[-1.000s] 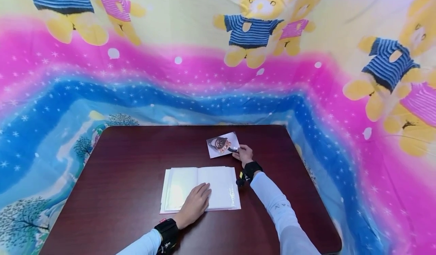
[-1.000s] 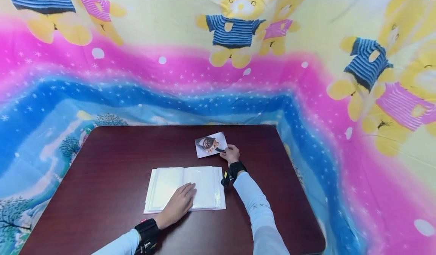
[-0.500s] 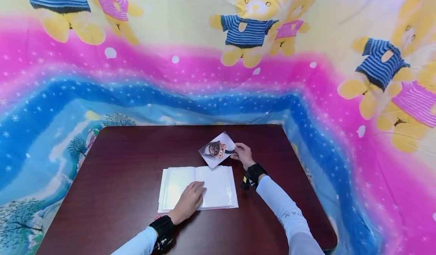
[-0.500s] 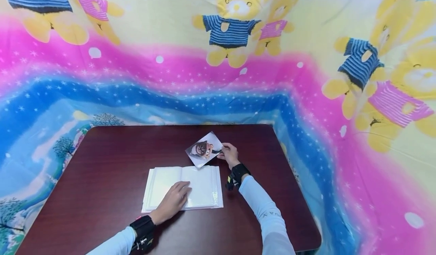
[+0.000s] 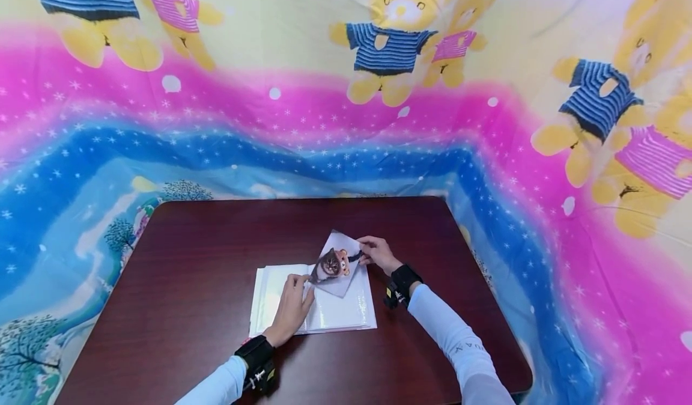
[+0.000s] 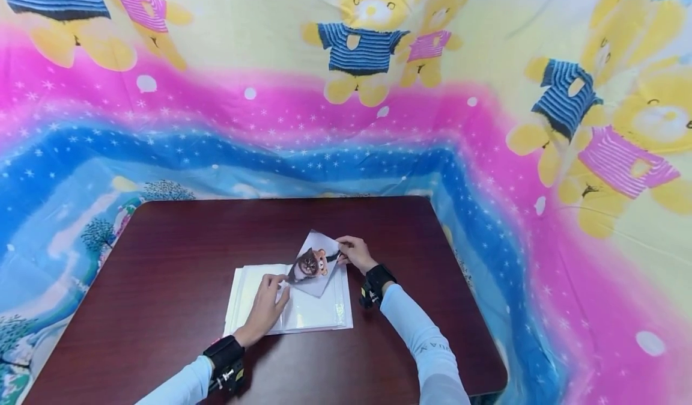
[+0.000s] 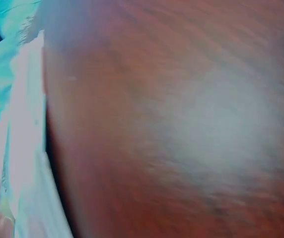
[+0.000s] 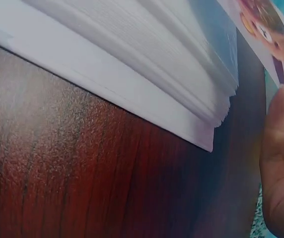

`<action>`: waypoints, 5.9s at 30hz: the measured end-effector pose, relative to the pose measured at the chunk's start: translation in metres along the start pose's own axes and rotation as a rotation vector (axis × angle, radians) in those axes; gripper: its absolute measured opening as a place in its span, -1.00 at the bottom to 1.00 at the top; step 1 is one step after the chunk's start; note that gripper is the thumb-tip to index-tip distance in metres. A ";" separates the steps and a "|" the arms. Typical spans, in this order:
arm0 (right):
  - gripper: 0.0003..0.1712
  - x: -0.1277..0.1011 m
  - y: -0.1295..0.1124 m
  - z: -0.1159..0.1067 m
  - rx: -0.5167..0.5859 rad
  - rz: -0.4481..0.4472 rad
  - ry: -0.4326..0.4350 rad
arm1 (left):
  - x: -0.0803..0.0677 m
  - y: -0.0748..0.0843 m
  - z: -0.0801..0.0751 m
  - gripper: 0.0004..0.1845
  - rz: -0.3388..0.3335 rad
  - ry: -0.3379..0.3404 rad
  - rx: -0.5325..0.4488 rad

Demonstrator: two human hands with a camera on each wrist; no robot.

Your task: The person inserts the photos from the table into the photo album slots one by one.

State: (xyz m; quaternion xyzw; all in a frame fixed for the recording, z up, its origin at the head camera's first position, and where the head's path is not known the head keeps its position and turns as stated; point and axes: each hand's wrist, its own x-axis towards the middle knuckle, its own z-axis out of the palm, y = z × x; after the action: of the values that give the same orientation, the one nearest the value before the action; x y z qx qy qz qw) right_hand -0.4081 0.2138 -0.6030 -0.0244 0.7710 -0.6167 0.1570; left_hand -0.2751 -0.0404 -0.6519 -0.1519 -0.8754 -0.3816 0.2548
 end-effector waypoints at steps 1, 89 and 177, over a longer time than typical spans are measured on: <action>-0.68 0.000 0.000 0.001 -0.025 -0.011 -0.024 | 0.002 0.000 -0.002 -0.68 -0.054 -0.019 -0.033; -0.87 0.025 -0.022 0.027 0.060 -0.143 0.115 | 0.029 -0.001 0.018 -0.40 0.269 -0.416 0.262; -0.65 0.011 0.004 0.032 -0.525 -0.262 -0.380 | 0.016 -0.006 0.018 -0.52 0.331 -0.303 0.263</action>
State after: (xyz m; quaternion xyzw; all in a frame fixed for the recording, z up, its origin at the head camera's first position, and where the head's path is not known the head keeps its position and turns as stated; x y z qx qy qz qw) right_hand -0.4093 0.1817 -0.6152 -0.2768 0.8507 -0.3967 0.2057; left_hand -0.2969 -0.0298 -0.6569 -0.3143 -0.9088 -0.1907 0.1974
